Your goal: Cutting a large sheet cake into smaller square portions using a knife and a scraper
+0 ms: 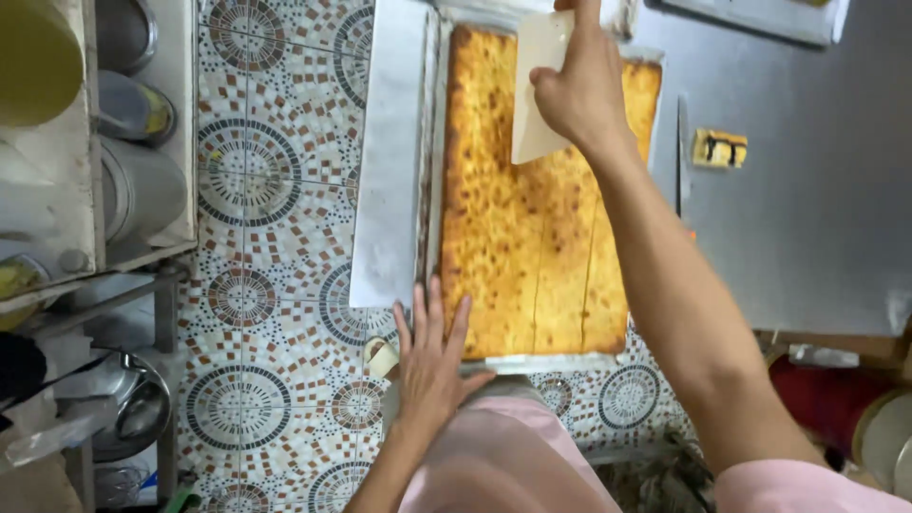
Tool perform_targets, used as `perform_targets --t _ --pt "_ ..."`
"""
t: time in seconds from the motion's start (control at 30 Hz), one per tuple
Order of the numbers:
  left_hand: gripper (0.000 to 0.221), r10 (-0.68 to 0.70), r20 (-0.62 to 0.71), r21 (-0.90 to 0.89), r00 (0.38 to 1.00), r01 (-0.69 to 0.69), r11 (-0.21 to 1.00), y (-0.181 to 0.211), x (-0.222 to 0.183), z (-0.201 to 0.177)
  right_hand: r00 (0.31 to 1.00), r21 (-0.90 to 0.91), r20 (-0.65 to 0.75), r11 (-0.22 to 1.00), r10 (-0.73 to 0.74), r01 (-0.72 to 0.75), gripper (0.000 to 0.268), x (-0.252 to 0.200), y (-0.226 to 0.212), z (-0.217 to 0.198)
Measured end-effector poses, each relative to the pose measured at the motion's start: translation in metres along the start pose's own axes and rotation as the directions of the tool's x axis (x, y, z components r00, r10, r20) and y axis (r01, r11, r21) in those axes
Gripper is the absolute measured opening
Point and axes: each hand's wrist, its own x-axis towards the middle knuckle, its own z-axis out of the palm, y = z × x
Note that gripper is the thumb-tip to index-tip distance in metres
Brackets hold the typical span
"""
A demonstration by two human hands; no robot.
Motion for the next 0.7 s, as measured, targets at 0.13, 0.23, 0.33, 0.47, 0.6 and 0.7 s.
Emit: perform_targets --t 0.13,0.23,0.33,0.47,0.6,0.7 --pt "0.136 0.004 0.070 -0.009 0.998 -0.003 1.000 -0.006 -0.002 -0.003 0.996 -0.070 0.089 0.998 0.015 -0.009 0.050 0.023 0.006 0.006" --pt "0.130 0.007 0.042 0.034 0.999 -0.008 0.999 -0.005 -0.005 0.004 0.991 -0.182 0.131 0.983 0.029 -0.005 0.045 0.041 0.029 0.016" --pt "0.125 -0.001 0.010 0.073 1.000 0.000 0.997 -0.006 -0.006 0.012 0.977 -0.262 0.212 0.965 0.039 0.018 0.046 0.054 0.032 0.023" --pt "0.113 0.009 -0.012 0.081 1.000 -0.008 0.997 -0.008 -0.002 0.009 0.965 -0.385 0.251 0.922 0.073 0.030 0.036 0.074 0.078 0.044" --pt "0.123 0.006 -0.023 0.064 1.000 -0.004 0.998 -0.007 -0.003 0.009 0.954 -0.366 0.286 0.930 0.087 0.025 0.038 0.053 0.059 0.042" --pt "0.123 0.012 -0.064 0.045 0.998 -0.009 0.999 -0.006 -0.004 0.012 0.960 -0.350 0.275 0.935 0.050 0.051 0.033 0.039 0.076 0.045"
